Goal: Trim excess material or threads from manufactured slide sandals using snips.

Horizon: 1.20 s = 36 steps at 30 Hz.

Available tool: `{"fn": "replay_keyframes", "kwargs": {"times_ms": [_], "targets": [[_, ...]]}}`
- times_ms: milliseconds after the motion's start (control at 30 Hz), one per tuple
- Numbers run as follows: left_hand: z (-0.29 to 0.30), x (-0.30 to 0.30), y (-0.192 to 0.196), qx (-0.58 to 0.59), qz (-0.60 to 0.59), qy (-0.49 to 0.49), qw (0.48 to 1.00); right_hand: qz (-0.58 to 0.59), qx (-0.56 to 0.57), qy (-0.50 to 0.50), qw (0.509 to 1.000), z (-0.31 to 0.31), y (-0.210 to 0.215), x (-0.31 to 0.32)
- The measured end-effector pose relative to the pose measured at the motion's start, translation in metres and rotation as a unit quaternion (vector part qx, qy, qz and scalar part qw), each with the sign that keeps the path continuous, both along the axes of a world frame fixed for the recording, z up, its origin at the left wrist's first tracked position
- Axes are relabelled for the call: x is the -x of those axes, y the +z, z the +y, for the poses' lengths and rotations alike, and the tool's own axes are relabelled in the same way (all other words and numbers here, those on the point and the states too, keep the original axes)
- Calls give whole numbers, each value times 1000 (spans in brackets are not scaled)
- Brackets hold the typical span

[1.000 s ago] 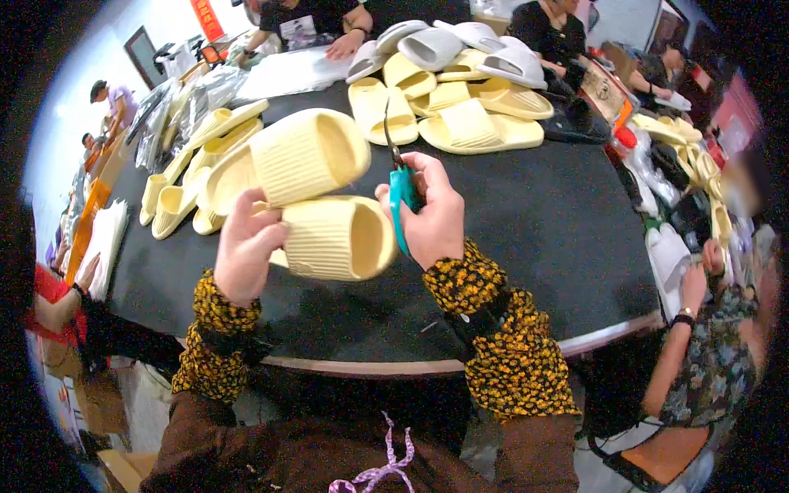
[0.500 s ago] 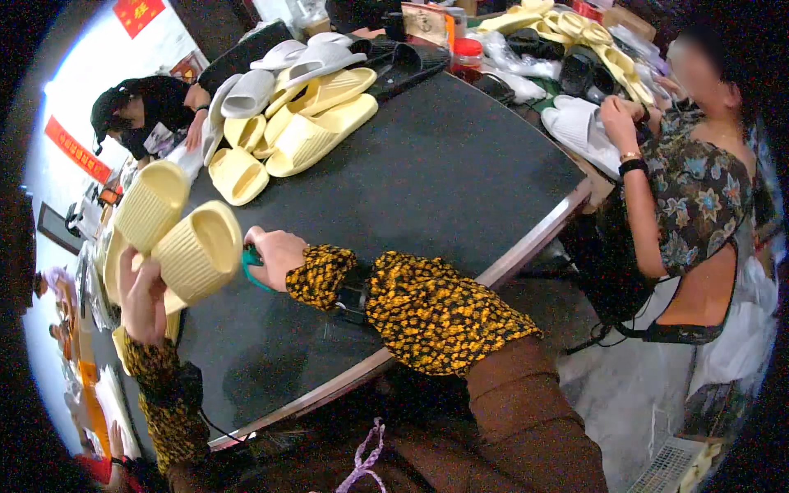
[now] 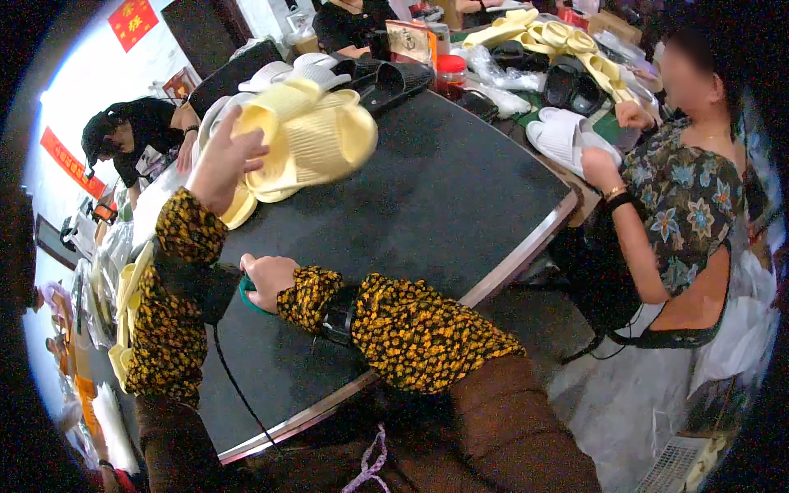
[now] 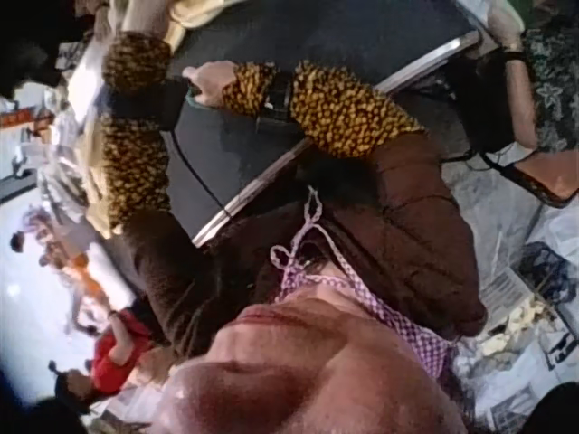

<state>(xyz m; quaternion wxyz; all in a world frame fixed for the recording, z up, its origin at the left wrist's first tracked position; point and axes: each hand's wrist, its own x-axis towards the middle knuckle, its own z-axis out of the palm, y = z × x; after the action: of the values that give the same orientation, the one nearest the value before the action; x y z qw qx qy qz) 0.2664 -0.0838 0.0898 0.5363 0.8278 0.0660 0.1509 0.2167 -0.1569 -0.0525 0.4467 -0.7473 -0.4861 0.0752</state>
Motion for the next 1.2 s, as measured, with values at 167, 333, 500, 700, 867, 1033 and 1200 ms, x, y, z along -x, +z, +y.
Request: {"fn": "replay_keyframes", "kwargs": {"times_ms": [167,333,500,700,867,1033,1200], "targets": [[11,27,-13,-10,6,-16,1000,-12,19,-36,999,10,-5,-3],[53,71,-5,-15,-7,3,1000,-22,9,-34,999,12,4,-1],[106,124,-28,54,14,108,993,33,70,-32,996,3,7,-4],[175,242,-47,53,-45,274,959,10,2,10,1000,1,1,0],[205,324,-70,28,-5,416,909,11,-3,20,1000,2,-1,-2],[189,417,-73,-19,8,474,880,18,-21,27,999,7,3,-1],[147,509,-63,-27,53,500,864,43,-3,30,999,7,4,-2]]}}
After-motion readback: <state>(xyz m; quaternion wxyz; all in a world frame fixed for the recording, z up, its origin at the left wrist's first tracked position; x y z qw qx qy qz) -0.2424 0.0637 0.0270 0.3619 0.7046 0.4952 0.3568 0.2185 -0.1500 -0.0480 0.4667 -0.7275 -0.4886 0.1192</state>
